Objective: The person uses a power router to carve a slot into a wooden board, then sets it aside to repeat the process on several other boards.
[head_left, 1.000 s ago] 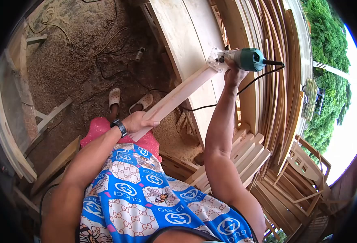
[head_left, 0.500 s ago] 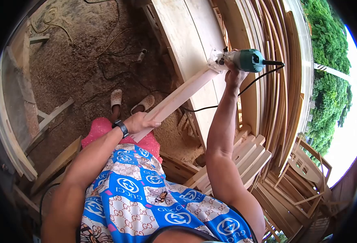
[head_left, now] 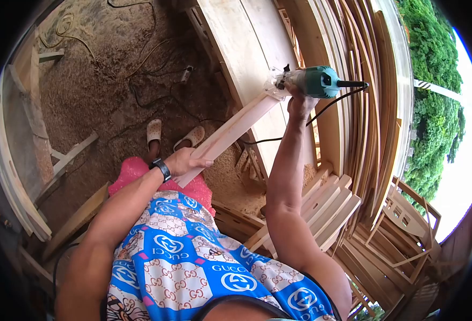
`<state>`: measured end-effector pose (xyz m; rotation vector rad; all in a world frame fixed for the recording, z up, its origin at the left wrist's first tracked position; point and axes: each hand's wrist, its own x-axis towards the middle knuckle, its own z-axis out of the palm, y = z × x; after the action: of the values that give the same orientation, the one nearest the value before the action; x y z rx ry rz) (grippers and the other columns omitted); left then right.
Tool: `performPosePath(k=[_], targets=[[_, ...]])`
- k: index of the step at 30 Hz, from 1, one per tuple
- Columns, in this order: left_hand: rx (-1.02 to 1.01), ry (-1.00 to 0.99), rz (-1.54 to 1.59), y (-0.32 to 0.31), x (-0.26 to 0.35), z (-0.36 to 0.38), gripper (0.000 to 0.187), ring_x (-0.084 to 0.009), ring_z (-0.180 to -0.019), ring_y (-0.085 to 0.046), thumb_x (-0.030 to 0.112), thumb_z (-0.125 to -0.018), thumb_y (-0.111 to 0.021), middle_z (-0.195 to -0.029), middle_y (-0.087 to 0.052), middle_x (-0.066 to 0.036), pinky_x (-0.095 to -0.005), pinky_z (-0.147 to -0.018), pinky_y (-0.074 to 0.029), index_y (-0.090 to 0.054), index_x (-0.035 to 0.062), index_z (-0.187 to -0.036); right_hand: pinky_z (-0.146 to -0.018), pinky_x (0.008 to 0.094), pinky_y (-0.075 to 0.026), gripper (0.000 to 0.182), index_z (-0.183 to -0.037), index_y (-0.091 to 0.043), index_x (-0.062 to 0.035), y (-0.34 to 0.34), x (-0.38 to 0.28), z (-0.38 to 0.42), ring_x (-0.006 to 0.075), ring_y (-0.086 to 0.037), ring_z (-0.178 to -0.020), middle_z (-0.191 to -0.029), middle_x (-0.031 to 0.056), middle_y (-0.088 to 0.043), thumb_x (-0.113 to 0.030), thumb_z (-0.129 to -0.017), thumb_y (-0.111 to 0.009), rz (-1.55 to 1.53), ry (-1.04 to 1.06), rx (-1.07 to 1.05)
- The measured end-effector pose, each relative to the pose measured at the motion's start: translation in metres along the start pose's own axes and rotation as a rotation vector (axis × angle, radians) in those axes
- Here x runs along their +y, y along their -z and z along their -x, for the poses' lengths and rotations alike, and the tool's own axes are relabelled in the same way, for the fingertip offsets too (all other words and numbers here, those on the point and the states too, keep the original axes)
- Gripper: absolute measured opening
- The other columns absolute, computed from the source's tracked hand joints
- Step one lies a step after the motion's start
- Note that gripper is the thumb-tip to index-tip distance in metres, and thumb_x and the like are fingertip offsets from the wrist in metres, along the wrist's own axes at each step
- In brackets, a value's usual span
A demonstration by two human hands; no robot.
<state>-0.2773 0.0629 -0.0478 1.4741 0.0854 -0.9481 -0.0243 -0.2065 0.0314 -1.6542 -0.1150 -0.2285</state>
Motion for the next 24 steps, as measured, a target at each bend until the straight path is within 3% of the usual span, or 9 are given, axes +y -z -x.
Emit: performPosePath(k=[5,8,9,13,15,17,20,22,24], targets=[[-0.029,0.040,0.015,0.002,0.002,0.000,0.068,-0.0175,-0.092,-0.067,0.057,-0.086,-0.077,-0.097,-0.073,-0.011,-0.0334,-0.084,-0.052,-0.070,-0.0045,-0.115,-0.097,0.0434,-0.054,0.069,-0.125,-0.058,-0.0007,-0.005,-0.005,0.029,0.0264,-0.063,-0.104,-0.114,0.0124,-0.063,0.000,-0.058,-0.075,0.074,-0.001,-0.037],[-0.032,0.053,-0.033,0.001,0.000,0.000,0.068,-0.0189,-0.093,-0.068,0.058,-0.089,-0.075,-0.098,-0.073,-0.013,-0.0349,-0.084,-0.053,-0.068,-0.0043,-0.115,-0.102,0.0440,-0.052,0.075,-0.131,-0.053,-0.0023,-0.008,0.004,0.061,0.0277,-0.058,-0.116,-0.125,0.0142,-0.058,0.002,-0.059,-0.076,0.001,-0.026,-0.060],[-0.032,0.043,-0.048,-0.001,-0.001,0.000,0.068,-0.0189,-0.093,-0.068,0.058,-0.089,-0.075,-0.098,-0.073,-0.013,-0.0349,-0.084,-0.053,-0.068,-0.0043,-0.115,-0.104,0.0453,-0.052,0.078,-0.133,-0.051,-0.0026,-0.013,0.009,0.072,0.0286,-0.058,-0.117,-0.126,0.0158,-0.056,0.006,-0.060,-0.074,-0.202,0.016,-0.079],[0.087,0.032,-0.049,-0.010,-0.002,0.012,0.066,-0.0295,-0.099,-0.071,0.053,-0.094,-0.071,-0.106,-0.072,-0.022,-0.0383,-0.089,-0.053,-0.063,-0.0049,-0.125,-0.106,0.0482,-0.051,0.079,-0.136,-0.049,-0.0022,-0.029,-0.033,0.112,0.0303,-0.056,-0.123,-0.129,0.0181,-0.054,0.009,-0.061,-0.073,-0.332,0.025,0.050],[0.210,-0.223,-0.079,-0.021,-0.008,0.019,0.065,-0.0336,-0.104,-0.070,0.046,-0.092,-0.074,-0.111,-0.071,-0.024,-0.0405,-0.091,-0.054,-0.061,-0.0054,-0.128,-0.106,0.0517,-0.050,0.080,-0.137,-0.048,-0.0042,-0.020,-0.042,0.115,0.0328,-0.054,-0.125,-0.128,0.0171,-0.054,0.007,-0.061,-0.071,-0.318,0.062,0.120],[0.316,-0.209,-0.381,-0.022,-0.002,0.025,0.066,-0.0375,-0.108,-0.068,0.040,-0.087,-0.078,-0.112,-0.069,-0.026,-0.0444,-0.093,-0.053,-0.060,-0.0049,-0.132,-0.106,0.0520,-0.051,0.078,-0.136,-0.048,-0.0045,-0.006,-0.051,0.104,0.0334,-0.054,-0.125,-0.127,0.0166,-0.055,0.005,-0.061,-0.070,-0.334,0.138,0.171],[0.194,-0.081,-0.438,-0.024,0.023,0.027,0.064,-0.0418,-0.110,-0.065,0.037,-0.081,-0.082,-0.114,-0.066,-0.026,-0.0482,-0.094,-0.052,-0.063,-0.0062,-0.124,-0.102,0.0491,-0.053,0.074,-0.132,-0.050,-0.0030,0.032,-0.061,0.087,0.0314,-0.059,-0.117,-0.122,0.0160,-0.059,0.006,-0.062,-0.071,-0.208,0.167,0.320],[0.300,-0.082,-0.621,-0.030,0.020,0.022,0.057,-0.0458,-0.102,-0.065,0.035,-0.080,-0.082,-0.124,-0.060,-0.028,-0.0501,-0.090,-0.053,-0.057,-0.0047,-0.112,-0.101,0.0479,-0.054,0.072,-0.131,-0.051,-0.0023,0.056,-0.058,0.079,0.0308,-0.062,-0.114,-0.120,0.0156,-0.060,0.008,-0.063,-0.071,-0.155,0.167,0.403],[0.348,-0.145,-0.594,-0.036,0.014,0.023,0.059,-0.0452,-0.106,-0.063,0.033,-0.079,-0.082,-0.126,-0.058,-0.028,-0.0500,-0.091,-0.053,-0.056,-0.0055,-0.115,-0.099,0.0452,-0.056,0.065,-0.126,-0.056,0.0002,0.074,-0.053,0.073,0.0298,-0.066,-0.106,-0.116,0.0140,-0.064,0.011,-0.064,-0.071,-0.105,0.153,0.604]])
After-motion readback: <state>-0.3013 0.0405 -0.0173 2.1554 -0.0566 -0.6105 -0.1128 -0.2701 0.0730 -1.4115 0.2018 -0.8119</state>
